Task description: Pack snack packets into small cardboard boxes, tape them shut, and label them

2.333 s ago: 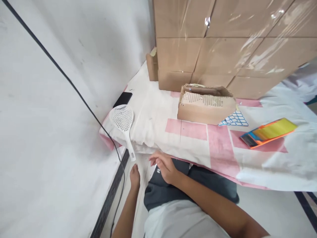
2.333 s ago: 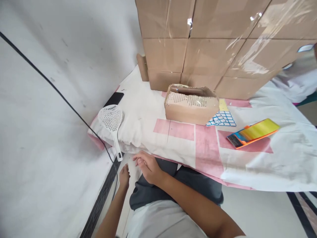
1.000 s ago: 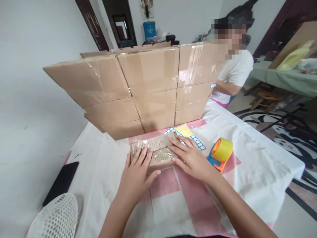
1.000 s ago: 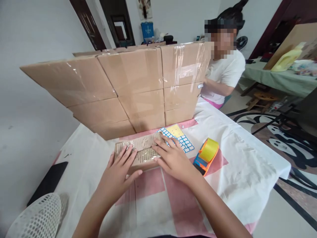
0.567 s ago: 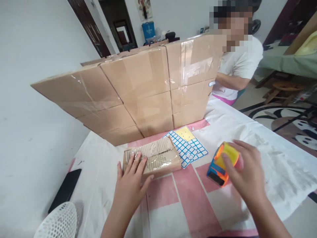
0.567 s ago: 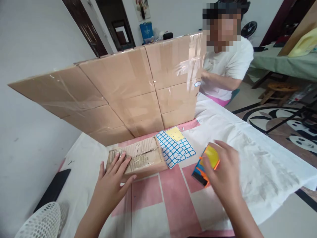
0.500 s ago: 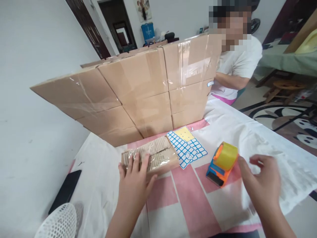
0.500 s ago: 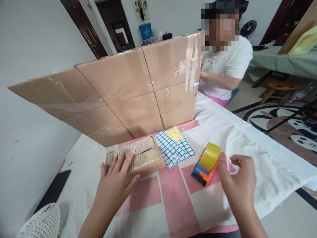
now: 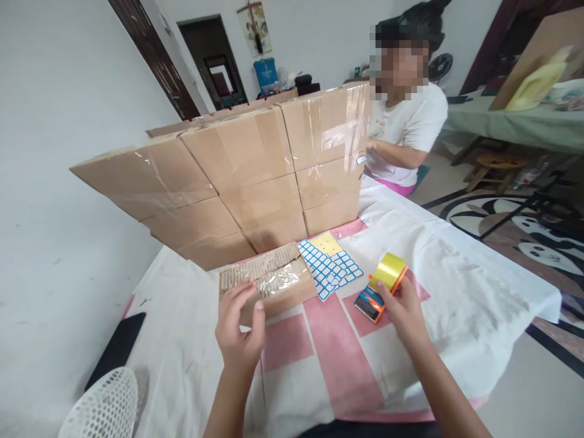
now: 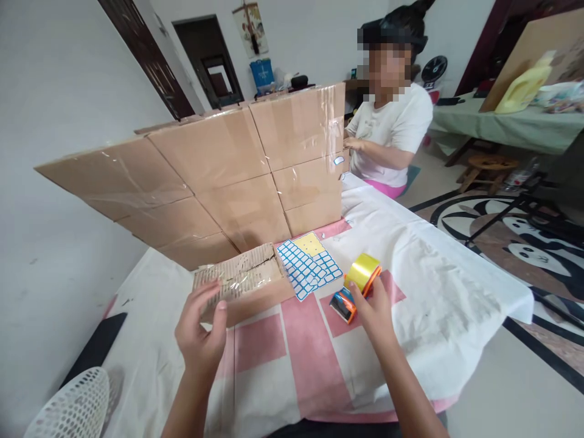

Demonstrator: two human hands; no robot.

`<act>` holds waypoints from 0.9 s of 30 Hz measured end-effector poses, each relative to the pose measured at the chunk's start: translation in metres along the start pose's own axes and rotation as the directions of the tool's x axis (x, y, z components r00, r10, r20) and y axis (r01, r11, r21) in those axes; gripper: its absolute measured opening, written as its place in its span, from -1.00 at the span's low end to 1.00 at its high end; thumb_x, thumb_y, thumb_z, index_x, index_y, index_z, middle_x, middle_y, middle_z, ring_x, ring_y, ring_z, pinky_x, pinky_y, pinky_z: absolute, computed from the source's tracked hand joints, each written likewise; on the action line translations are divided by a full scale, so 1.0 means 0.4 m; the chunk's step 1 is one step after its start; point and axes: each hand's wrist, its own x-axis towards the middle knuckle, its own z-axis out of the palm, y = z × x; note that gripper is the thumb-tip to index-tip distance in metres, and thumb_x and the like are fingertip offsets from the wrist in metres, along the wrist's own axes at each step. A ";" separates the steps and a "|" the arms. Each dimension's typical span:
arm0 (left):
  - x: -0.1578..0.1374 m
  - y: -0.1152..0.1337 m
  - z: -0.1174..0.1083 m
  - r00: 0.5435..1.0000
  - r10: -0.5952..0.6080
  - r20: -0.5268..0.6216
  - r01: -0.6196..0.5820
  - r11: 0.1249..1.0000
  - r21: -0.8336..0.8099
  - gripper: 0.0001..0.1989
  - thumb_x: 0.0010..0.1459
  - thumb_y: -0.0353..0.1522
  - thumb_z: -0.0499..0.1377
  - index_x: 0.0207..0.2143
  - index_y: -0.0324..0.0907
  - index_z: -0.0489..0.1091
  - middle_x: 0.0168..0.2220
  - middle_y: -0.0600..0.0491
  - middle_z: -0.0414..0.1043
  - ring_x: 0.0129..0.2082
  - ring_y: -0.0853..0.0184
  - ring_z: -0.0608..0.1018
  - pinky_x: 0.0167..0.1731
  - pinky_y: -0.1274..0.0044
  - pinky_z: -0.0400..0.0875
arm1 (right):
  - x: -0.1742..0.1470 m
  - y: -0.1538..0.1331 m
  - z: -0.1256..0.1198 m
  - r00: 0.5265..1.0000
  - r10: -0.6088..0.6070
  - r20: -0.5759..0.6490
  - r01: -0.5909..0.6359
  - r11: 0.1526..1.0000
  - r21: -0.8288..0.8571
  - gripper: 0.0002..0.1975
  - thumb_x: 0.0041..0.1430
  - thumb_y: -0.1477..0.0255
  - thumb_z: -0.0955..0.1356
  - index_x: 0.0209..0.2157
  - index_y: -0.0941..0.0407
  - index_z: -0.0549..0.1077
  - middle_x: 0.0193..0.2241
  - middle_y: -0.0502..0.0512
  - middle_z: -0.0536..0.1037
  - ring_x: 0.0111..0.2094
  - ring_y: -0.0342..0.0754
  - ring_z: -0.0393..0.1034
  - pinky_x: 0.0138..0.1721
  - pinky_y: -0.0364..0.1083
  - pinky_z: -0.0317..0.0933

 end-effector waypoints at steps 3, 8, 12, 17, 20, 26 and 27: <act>-0.058 0.047 0.018 0.998 -0.032 -0.046 0.026 0.991 -0.132 -0.85 0.26 -0.46 0.15 -0.16 -0.10 0.45 -0.24 0.02 0.51 -0.17 0.23 0.57 -0.12 0.35 0.50 | -0.007 -0.017 0.041 0.999 0.044 -0.002 -0.044 0.993 0.111 -0.59 0.23 0.10 0.40 -0.12 0.16 0.49 -0.15 0.30 0.65 -0.15 0.18 0.58 -0.10 0.12 0.46; -0.132 0.158 0.080 0.925 -0.091 0.370 0.157 0.976 -0.152 -0.76 0.28 -0.31 0.16 -0.02 -0.08 0.45 -0.06 -0.06 0.44 -0.02 0.17 0.52 -0.02 0.31 0.46 | -0.113 -0.095 0.091 0.985 -0.108 0.137 0.041 0.906 0.421 -0.65 0.29 0.11 0.37 -0.08 0.08 0.49 -0.14 0.19 0.64 -0.17 0.09 0.56 -0.12 0.04 0.46; -0.168 0.228 0.100 0.802 -0.249 0.542 0.397 0.901 -0.173 -0.82 0.27 -0.21 0.17 -0.23 -0.09 0.50 -0.02 -0.07 0.32 0.10 0.12 0.41 0.14 0.25 0.33 | -0.195 -0.151 0.110 0.988 -0.119 0.102 0.057 0.878 0.475 -0.66 0.25 0.08 0.40 -0.23 0.09 0.50 -0.39 0.04 0.58 -0.40 -0.04 0.45 -0.36 -0.09 0.38; -0.209 0.291 0.085 0.733 -0.392 0.556 0.603 0.753 -0.264 -0.70 0.29 -0.18 0.12 -0.42 -0.13 0.47 -0.18 -0.03 0.33 -0.08 0.19 0.44 -0.03 0.38 0.35 | -0.226 -0.145 0.102 0.997 -0.017 0.072 -0.020 0.873 0.487 -0.48 0.19 -0.10 0.35 -0.49 0.07 0.42 -0.59 -0.04 0.40 -0.56 -0.10 0.23 -0.54 -0.12 0.18; -0.246 0.335 0.070 0.713 -0.398 0.577 0.628 0.729 -0.273 -0.66 0.31 -0.19 0.07 -0.45 -0.14 0.46 -0.33 0.01 0.39 -0.25 0.26 0.48 -0.22 0.47 0.34 | -0.201 -0.123 0.092 0.999 0.019 0.038 -0.036 0.865 0.501 -0.41 0.16 -0.16 0.32 -0.63 0.05 0.32 -0.67 -0.05 0.30 -0.63 -0.12 0.14 -0.61 -0.11 0.07; -0.357 0.366 0.033 0.544 -0.375 0.751 0.739 0.637 -0.217 -0.64 0.26 -0.17 0.14 -0.53 -0.16 0.44 -0.51 0.08 0.40 -0.45 0.34 0.42 -0.40 0.52 0.21 | -0.121 -0.101 0.041 0.984 0.160 -0.078 -0.086 0.808 0.583 -0.46 0.23 -0.14 0.25 -0.47 0.05 0.39 -0.57 -0.04 0.45 -0.58 -0.09 0.34 -0.54 -0.11 0.25; -0.374 0.362 0.026 0.508 -0.381 0.772 0.763 0.615 -0.199 -0.63 0.27 -0.15 0.13 -0.53 -0.16 0.44 -0.58 0.10 0.37 -0.51 0.35 0.40 -0.42 0.52 0.20 | -0.120 -0.103 0.030 0.981 0.176 -0.082 -0.093 0.795 0.600 -0.46 0.23 -0.15 0.24 -0.46 0.05 0.39 -0.56 -0.03 0.47 -0.56 -0.08 0.37 -0.53 -0.11 0.28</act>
